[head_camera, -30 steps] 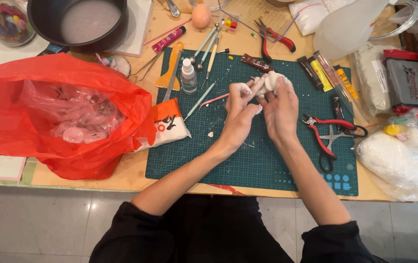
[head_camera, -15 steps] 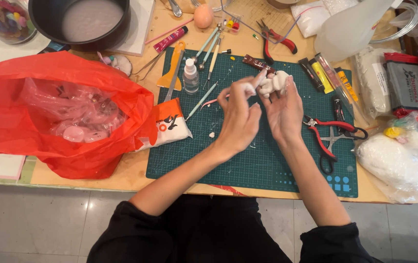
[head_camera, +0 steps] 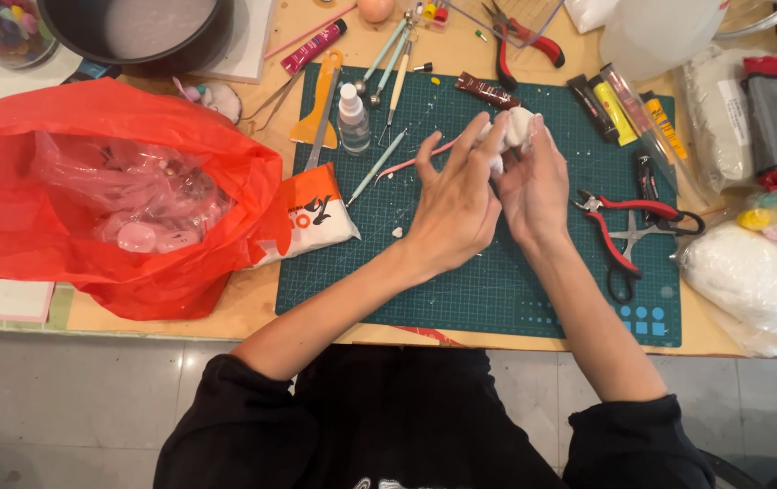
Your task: Sculpting a small white bunny figurine using clay and tools.
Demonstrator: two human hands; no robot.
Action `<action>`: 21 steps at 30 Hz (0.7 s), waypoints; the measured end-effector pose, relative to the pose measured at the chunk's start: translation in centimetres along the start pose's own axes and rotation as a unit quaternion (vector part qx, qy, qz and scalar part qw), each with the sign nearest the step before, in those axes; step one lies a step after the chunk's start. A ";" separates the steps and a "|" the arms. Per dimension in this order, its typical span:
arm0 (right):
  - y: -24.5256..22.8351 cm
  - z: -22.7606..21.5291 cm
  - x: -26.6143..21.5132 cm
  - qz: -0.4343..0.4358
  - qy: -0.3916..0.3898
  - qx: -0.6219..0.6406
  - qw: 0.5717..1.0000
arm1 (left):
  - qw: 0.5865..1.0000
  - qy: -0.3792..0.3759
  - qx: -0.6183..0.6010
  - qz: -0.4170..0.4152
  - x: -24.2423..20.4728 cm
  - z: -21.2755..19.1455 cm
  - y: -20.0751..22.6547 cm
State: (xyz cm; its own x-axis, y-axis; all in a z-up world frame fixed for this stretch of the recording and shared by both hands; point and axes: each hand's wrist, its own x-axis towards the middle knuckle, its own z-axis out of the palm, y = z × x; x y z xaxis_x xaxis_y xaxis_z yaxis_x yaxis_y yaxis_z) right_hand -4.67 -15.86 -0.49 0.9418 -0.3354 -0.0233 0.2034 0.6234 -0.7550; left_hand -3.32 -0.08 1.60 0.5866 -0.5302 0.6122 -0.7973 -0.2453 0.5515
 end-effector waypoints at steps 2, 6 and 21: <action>0.0 0.4 -0.1 -0.004 -0.002 -0.001 1.000 | 1.000 -0.017 0.004 0.000 -0.6 0.6 0.2; 0.1 0.8 0.0 -0.019 -0.013 -0.005 1.000 | 0.999 -0.038 0.018 0.018 -1.8 1.6 0.0; -0.5 1.4 -0.3 0.008 -0.009 0.000 1.000 | 0.998 -0.030 0.042 0.032 -0.6 0.8 0.1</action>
State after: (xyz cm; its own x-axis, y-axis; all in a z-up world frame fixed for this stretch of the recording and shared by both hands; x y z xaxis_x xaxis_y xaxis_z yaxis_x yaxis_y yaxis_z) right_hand -4.63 -15.11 0.81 0.9499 -0.3116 -0.0238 0.1874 0.6290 -0.7545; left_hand -3.87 -0.42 0.83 0.5260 -0.5945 0.6082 -0.8436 -0.2742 0.4616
